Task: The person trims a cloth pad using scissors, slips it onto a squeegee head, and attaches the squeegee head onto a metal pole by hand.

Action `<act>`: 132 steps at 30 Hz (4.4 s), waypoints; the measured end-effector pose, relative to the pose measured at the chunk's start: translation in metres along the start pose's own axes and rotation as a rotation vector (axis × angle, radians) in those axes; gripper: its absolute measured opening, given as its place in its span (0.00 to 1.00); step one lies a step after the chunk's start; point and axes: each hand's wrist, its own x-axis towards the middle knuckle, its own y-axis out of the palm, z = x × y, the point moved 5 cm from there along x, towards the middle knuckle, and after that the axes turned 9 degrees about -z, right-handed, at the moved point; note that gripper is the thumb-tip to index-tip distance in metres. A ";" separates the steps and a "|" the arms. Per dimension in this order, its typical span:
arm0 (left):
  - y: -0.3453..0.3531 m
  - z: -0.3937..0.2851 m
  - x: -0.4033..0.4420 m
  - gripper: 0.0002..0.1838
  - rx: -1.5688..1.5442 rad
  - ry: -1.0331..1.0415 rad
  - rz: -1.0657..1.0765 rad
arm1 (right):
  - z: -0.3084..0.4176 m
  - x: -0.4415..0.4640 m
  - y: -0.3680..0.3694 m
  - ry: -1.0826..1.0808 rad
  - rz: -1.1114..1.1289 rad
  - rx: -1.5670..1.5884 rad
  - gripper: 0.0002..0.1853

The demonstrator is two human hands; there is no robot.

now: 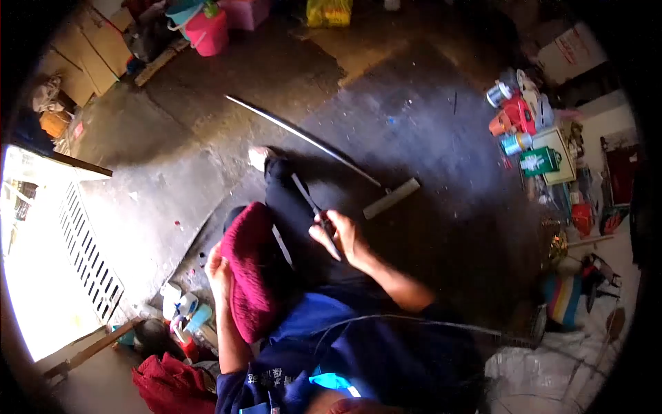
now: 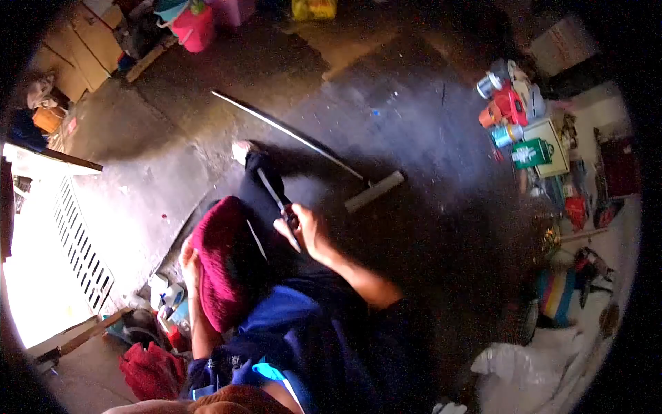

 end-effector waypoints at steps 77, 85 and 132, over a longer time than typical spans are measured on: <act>0.040 -0.008 -0.010 0.22 0.032 -0.393 -0.094 | -0.309 0.022 -0.088 0.369 0.147 -0.780 0.30; 0.049 0.000 -0.008 0.22 0.143 -0.504 -0.180 | -0.392 0.001 -0.074 0.323 -0.179 -0.960 0.32; 0.121 -0.077 -0.020 0.42 -0.696 -0.618 0.298 | 0.190 0.142 -0.162 -0.557 -0.404 0.524 0.17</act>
